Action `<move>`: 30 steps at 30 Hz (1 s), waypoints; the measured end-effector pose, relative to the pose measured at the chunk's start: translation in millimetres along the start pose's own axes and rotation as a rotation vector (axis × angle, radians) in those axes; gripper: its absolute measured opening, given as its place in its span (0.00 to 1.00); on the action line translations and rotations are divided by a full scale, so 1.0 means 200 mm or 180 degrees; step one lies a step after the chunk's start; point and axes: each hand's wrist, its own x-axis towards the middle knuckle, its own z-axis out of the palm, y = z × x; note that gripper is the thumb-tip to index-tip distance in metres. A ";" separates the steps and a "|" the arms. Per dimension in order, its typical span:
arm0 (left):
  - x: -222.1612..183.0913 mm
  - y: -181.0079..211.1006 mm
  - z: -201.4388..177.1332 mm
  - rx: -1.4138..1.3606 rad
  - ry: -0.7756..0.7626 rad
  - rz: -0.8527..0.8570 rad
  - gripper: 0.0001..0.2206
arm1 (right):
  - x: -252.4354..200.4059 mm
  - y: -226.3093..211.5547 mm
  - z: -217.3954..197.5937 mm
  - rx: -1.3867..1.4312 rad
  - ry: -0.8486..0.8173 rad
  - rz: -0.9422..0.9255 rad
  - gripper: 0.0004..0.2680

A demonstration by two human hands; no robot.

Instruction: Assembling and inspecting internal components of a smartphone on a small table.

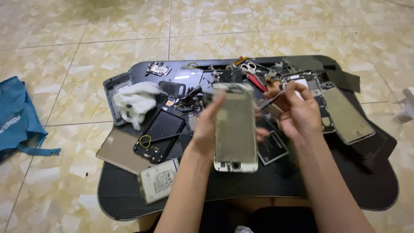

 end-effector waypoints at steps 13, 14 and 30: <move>0.16 0.01 0.02 0.0266 0.0325 -0.0277 0.34 | -0.08 -0.03 0.05 -0.0640 -0.0563 0.0085 0.14; 0.19 0.00 0.01 0.0249 0.0322 -0.0272 0.34 | -0.07 -0.03 0.03 -0.0680 -0.0595 0.0149 0.16; 0.20 -0.03 0.03 0.0264 0.0483 -0.0495 0.34 | -0.08 -0.04 0.03 -0.1909 -0.0282 -0.0605 0.09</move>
